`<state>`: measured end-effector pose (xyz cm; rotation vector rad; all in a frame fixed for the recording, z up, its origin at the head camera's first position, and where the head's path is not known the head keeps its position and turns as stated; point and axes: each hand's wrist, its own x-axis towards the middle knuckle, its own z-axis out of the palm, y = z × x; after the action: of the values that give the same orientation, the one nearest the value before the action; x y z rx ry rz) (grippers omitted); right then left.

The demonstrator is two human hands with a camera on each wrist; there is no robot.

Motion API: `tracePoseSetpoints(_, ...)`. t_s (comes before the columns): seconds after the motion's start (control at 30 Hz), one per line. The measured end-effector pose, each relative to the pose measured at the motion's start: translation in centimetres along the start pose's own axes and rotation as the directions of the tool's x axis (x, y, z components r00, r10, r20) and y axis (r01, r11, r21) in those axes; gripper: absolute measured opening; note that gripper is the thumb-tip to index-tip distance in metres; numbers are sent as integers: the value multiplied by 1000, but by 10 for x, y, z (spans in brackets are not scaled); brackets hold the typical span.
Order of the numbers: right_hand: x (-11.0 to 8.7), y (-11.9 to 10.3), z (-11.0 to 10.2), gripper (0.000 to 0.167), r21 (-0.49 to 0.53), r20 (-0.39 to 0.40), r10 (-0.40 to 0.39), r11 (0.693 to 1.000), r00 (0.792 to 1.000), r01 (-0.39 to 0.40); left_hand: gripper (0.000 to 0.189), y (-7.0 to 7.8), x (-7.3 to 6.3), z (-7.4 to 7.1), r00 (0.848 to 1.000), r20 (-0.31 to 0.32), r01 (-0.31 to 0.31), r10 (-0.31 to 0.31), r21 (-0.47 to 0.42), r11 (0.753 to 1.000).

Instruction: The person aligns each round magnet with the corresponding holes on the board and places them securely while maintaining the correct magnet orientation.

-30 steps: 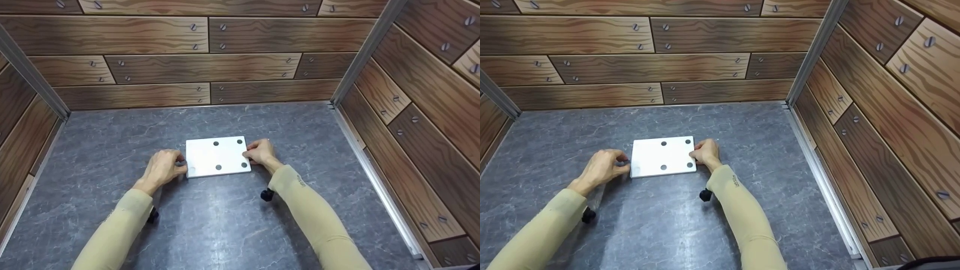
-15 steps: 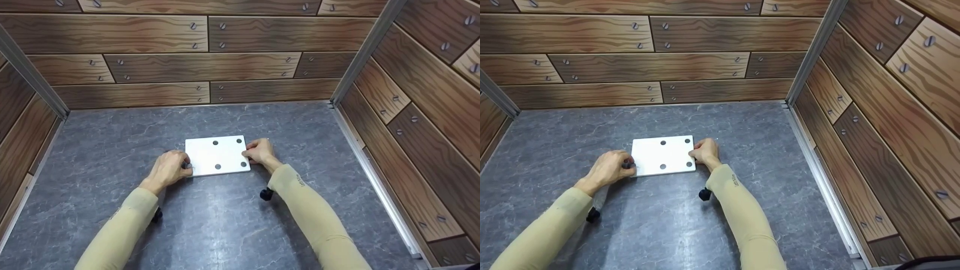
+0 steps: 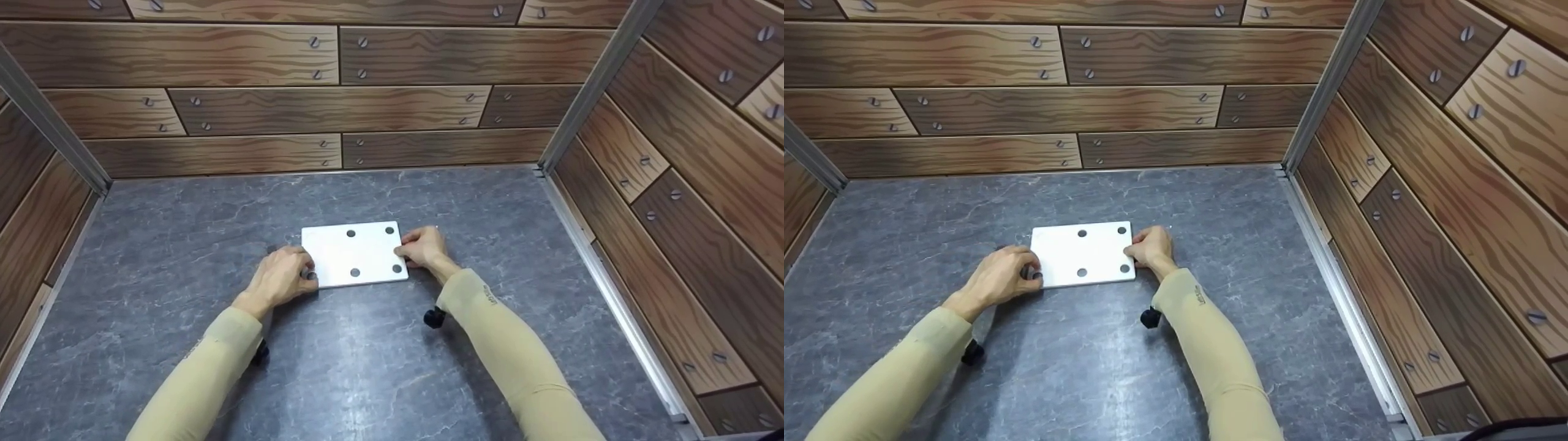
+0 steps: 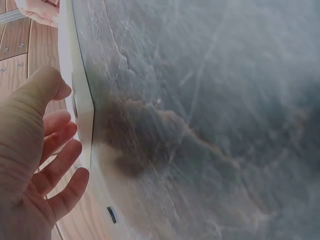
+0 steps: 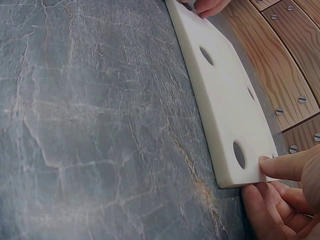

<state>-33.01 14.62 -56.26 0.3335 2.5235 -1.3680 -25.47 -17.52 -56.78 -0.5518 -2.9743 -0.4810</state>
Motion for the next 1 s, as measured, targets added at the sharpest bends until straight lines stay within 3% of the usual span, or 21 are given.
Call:
tracePoseSetpoints(0.33, 2, 0, 0, 24, -5, -6, 0, 1000, 1000, 0, 33, -9, -7, -2, 1000, -14, 25, -26, -56, 998)
tracePoseSetpoints(0.73, 3, 1, 1, 26, 0, -10, -9, 1000, 1000, 9, 30, -22, -13, 2, 991, -122, 33, -50, -138, 990)
tracePoseSetpoints(1.0, 3, 1, 0, 27, 7, 5, -5, 1000, 1000, 5, 29, -35, -13, 0, 982, -148, 90, -121, -203, 975)
